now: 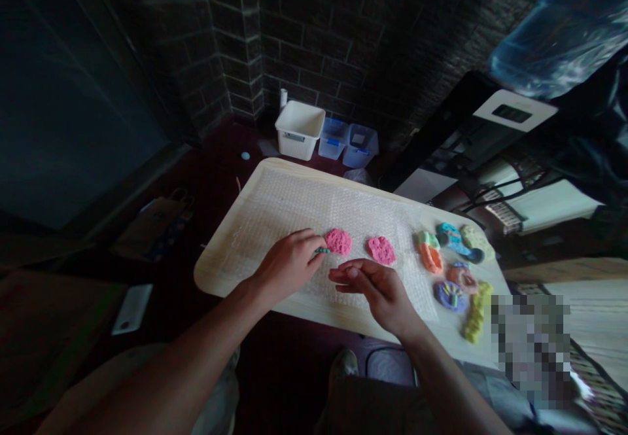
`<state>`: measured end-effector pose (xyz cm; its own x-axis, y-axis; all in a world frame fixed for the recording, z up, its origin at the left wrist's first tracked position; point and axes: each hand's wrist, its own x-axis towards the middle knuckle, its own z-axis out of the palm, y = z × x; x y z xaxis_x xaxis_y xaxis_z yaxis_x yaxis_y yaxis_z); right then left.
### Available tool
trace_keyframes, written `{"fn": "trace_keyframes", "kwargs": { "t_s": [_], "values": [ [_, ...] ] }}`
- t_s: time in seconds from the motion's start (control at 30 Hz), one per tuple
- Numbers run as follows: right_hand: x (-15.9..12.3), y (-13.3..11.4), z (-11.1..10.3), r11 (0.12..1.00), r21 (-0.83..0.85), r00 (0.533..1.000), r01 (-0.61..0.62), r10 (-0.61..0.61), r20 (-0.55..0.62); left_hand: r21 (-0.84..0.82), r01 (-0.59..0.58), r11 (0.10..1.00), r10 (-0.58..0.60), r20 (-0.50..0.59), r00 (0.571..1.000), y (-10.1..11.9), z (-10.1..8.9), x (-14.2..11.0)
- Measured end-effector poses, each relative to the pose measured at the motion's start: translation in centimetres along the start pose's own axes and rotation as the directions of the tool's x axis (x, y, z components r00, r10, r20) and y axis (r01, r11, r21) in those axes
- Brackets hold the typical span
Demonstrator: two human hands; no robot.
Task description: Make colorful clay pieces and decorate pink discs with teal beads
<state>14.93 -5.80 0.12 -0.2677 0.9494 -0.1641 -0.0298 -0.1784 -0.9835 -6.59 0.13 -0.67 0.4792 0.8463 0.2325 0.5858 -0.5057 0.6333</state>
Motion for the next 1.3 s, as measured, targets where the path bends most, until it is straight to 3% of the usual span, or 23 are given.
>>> {"fn": "trace_keyframes", "kwargs": {
  "t_s": [0.3,0.67,0.97,1.3],
  "values": [
    [-0.4,-0.2,-0.4,0.999,-0.002,0.999,0.038,-0.038,-0.009,0.000,-0.007,1.000,0.007,-0.011,1.000,0.0,-0.3,-0.2],
    [-1.3,-1.1,-0.6,0.962,0.256,0.987,-0.092,0.054,0.150,0.021,-0.012,1.000,0.013,-0.011,1.000,0.3,-0.4,-0.2],
    [-1.2,-0.3,-1.5,0.940,0.342,1.000,-0.023,0.020,0.011,0.014,-0.018,1.000,0.018,0.002,1.000,0.8,-0.8,-1.1],
    [-2.5,-1.4,-1.6,0.908,0.397,0.984,-0.137,0.078,0.163,0.009,-0.022,1.000,0.022,-0.015,1.000,0.8,-1.2,-1.6]
  ]
}}
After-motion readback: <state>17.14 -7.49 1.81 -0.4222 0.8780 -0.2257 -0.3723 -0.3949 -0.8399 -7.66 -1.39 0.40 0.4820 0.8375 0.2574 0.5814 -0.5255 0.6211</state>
